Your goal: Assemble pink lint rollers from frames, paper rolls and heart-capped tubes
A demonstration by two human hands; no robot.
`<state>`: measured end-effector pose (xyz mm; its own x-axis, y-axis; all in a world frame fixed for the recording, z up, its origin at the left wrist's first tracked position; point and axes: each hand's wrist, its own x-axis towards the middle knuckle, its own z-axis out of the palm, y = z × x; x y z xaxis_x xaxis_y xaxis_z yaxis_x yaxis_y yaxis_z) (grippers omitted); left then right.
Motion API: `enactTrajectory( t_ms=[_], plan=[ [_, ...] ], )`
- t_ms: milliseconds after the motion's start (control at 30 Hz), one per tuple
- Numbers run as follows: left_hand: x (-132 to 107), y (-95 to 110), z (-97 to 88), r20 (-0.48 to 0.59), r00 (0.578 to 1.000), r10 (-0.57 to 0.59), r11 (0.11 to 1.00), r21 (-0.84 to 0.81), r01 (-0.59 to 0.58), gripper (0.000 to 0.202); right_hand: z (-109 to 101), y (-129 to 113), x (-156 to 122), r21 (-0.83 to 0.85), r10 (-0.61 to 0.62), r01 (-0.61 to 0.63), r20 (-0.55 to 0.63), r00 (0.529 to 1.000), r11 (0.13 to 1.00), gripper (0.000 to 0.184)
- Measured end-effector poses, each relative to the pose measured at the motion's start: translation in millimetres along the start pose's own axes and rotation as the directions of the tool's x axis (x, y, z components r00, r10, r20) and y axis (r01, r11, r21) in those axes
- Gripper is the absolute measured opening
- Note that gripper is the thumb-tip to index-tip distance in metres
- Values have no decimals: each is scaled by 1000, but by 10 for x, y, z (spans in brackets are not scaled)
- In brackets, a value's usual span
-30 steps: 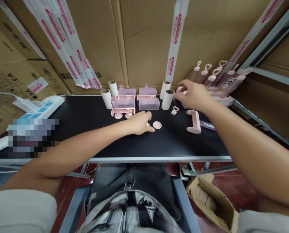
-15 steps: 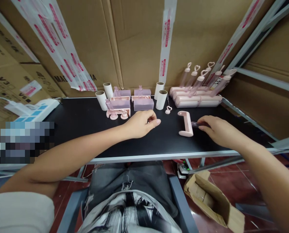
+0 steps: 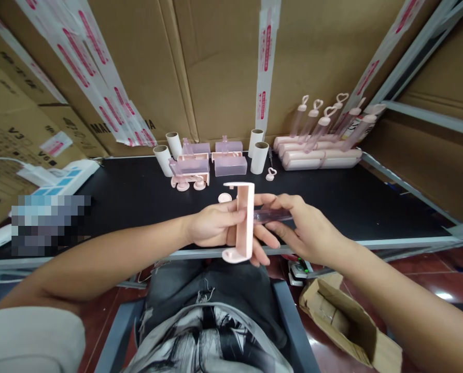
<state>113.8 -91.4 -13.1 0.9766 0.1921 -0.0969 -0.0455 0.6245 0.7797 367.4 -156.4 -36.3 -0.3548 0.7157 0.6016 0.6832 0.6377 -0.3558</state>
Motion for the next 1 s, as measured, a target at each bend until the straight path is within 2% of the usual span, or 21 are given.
enactTrajectory(
  t_ms=[100,233,333,433,467,533,567,633,667,700,733,767,800,833,900,933,1000],
  plan=[
    [-126,-93,-37,80,996,26,999,-39,-23,66,10,-23,5,64,-81,76,72,994,995,22],
    [-82,-366,-73,192,962,196,981,-49,-190,54,10,-177,51,50,-182,177,121,976,983,22],
    [6,-564,-15,186,930,317,947,-22,-319,51,20,-306,66,-44,-275,279,77,958,959,29],
    [-50,-557,71,142,922,359,932,-2,-362,48,-40,-226,12,-144,-379,377,14,925,915,34],
    [-124,-491,83,128,922,364,930,5,-368,46,-97,-118,-29,-226,-365,354,-7,931,908,31],
    [-337,-277,57,85,921,380,922,46,-385,40,-267,216,-143,-450,-219,161,-78,973,878,22],
    [-453,-143,17,52,926,375,919,108,-379,40,-366,421,-209,-552,-129,21,-157,979,833,20],
    [-626,135,-103,-26,924,381,865,363,-346,43,-534,829,-328,-589,101,-203,-202,974,782,26],
    [-657,263,-172,-116,921,371,803,539,-256,43,-583,1000,-366,-563,239,-302,-186,953,769,29],
    [-642,376,-238,-222,905,363,706,700,-111,41,-601,1134,-384,-546,347,-365,-141,927,754,30],
    [-582,471,-297,-316,860,402,561,827,42,37,-587,1225,-381,-527,407,-396,-102,908,752,30],
    [-482,548,-347,-376,808,454,368,905,214,30,-546,1276,-359,-503,446,-415,-64,893,758,29],
    [-353,608,-390,-387,769,509,152,920,362,21,-482,1290,-323,-469,465,-426,-37,885,774,28],
    [-207,652,-428,-376,760,530,-24,889,456,14,-403,1275,-281,-420,472,-438,-27,881,795,27],
    [88,702,-507,-300,785,541,-300,804,514,11,-230,1183,-198,-283,476,-467,-43,878,837,25],
    [217,712,-554,-259,793,552,-390,761,519,13,-145,1119,-163,-192,475,-478,-64,878,857,26],
    [415,713,-667,-238,794,560,-480,688,545,21,2,967,-103,31,475,-474,-87,876,880,32]
  ],
)
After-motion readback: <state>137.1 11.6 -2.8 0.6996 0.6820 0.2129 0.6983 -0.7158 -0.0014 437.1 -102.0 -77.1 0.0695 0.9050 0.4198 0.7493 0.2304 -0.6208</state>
